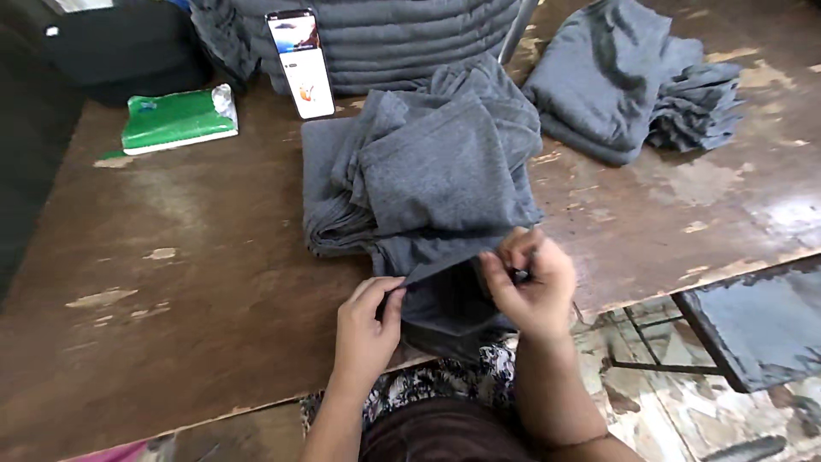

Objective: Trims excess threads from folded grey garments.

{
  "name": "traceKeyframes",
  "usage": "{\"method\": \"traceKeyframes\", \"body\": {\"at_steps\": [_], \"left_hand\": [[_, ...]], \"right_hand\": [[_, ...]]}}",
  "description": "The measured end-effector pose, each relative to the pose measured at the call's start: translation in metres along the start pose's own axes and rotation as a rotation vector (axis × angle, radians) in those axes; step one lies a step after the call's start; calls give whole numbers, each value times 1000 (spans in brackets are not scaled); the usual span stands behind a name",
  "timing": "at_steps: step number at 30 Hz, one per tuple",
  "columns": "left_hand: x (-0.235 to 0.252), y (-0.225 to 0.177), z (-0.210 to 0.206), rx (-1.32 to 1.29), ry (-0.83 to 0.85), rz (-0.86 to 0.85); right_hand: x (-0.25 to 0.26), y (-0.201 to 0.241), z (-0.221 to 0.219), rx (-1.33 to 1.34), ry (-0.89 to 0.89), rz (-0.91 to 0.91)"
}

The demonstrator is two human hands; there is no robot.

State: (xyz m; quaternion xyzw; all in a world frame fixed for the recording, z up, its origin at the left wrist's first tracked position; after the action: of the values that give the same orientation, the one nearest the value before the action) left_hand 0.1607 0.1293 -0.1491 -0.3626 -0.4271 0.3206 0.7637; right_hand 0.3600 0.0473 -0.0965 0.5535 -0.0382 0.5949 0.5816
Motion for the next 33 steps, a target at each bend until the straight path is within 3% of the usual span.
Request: {"method": "traceKeyframes", "body": {"at_steps": [1,3,4,6,12,17,20,24,28,33], "left_hand": [[1,4,-2,-70,6,42],[2,10,-7,-312,36,140],[1,12,-10,-444,55,172],[0,15,-10,-568,52,205],[22,14,23,14,-61,63],[48,-5,11,506,30,-35],[57,-13,8,659,62,-87],[62,-14,6,642,61,-126],[59,12,16,400,81,43],[52,25,19,212,64,170]], "right_hand": [[0,-6,-11,-130,11,-33],[-8,-24,-44,-334,218,-178],[-13,-31,-59,-355,343,-251],[-20,-32,-66,-331,395,-215],[-32,-29,-53,-74,376,-152],[-10,-18,-44,-8,266,-17],[6,-12,-55,-41,377,37],[6,-10,-81,-72,530,46],[-8,-26,-93,-15,658,-147],[-8,-19,-102,-230,697,-122]]}}
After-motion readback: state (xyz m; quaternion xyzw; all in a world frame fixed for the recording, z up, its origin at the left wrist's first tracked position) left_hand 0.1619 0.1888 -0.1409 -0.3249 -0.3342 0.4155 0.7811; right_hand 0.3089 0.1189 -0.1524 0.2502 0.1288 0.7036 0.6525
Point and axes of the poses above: each hand's wrist, its own x-axis towards the middle knuckle, its own z-axis out of the back of the hand, y = z × x, the point moved 10 cm from there along x, towards the middle knuckle, and after that the axes turned 1 degree about -x, right-handed, at the moved point
